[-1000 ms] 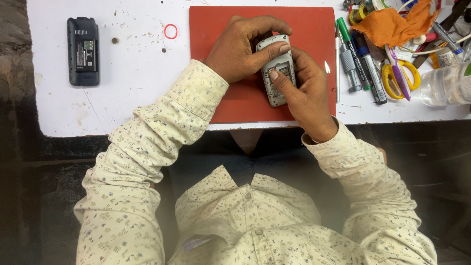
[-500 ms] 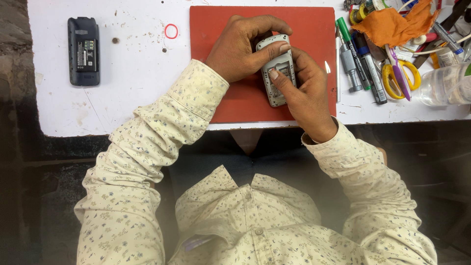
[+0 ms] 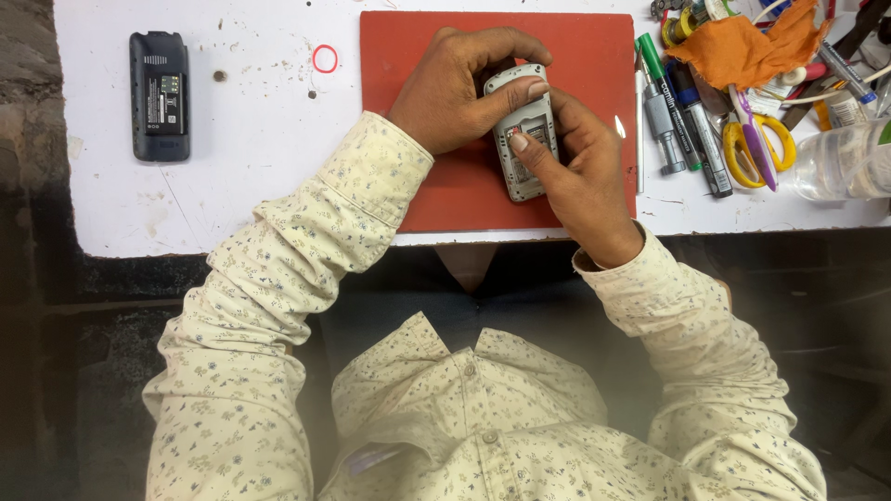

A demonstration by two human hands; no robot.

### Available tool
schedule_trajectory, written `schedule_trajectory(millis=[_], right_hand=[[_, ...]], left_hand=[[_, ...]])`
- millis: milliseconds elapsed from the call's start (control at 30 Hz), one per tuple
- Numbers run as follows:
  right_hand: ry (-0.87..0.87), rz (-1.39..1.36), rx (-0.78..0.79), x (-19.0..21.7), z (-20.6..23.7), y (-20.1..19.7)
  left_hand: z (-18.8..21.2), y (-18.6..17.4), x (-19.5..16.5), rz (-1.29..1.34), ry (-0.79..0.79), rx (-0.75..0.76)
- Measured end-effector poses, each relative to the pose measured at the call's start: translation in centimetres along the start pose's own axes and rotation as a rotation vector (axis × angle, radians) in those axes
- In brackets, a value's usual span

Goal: The person repairs a mobile phone at a workbench. They open the phone's back cover, remove the battery, and use a screwdriver to unscrew and work on the internal components, manipulating small parts inside the phone body.

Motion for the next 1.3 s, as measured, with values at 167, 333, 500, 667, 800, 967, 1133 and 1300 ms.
schedule_trajectory(millis=[167, 333, 500, 667, 800, 967, 1133, 1300], right_hand=[[0.053, -0.077, 0.001, 0.11, 0.08, -0.28], [0.064, -0.055, -0.010, 0.18, 0.23, -0.24], [0.030, -0.041, -0.014, 0.04, 0.18, -0.20], [-0.014, -0.004, -0.030, -0.22, 0.17, -0.12], [-0.037, 0.019, -0.036, -0.30, 0.27, -0.01], [-0.069, 0.058, -0.028, -0.24, 0.28, 0.02], [-0.059, 0.090, -0.033, -0.27, 0.29, -0.07], [-0.069, 0.066, -0.023, -0.12, 0.35, -0.12]], left_hand=[[-0.03, -0.05, -0.12, 0.016, -0.001, -0.011], [-0.06, 0.06, -0.01, 0.007, -0.027, -0.018], [-0.03, 0.10, 0.12, 0.016, -0.023, -0.011], [-0.03, 0.22, 0.18, 0.029, 0.001, -0.009], [0.10, 0.27, 0.13, 0.024, -0.005, -0.003], [0.11, 0.31, 0.05, 0.027, -0.026, 0.004], [0.10, 0.27, 0.05, 0.008, -0.042, 0.013], [0.08, 0.30, 0.00, 0.014, -0.030, 0.015]])
Point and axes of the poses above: each hand's wrist, its own z-axis away from the middle knuckle, its own y-axis out of the palm, x = y × z, the point moved 3 cm from there along -z, towards the middle knuckle, and after that the axes turned 7 degrees about -x, right-handed, at the moved point
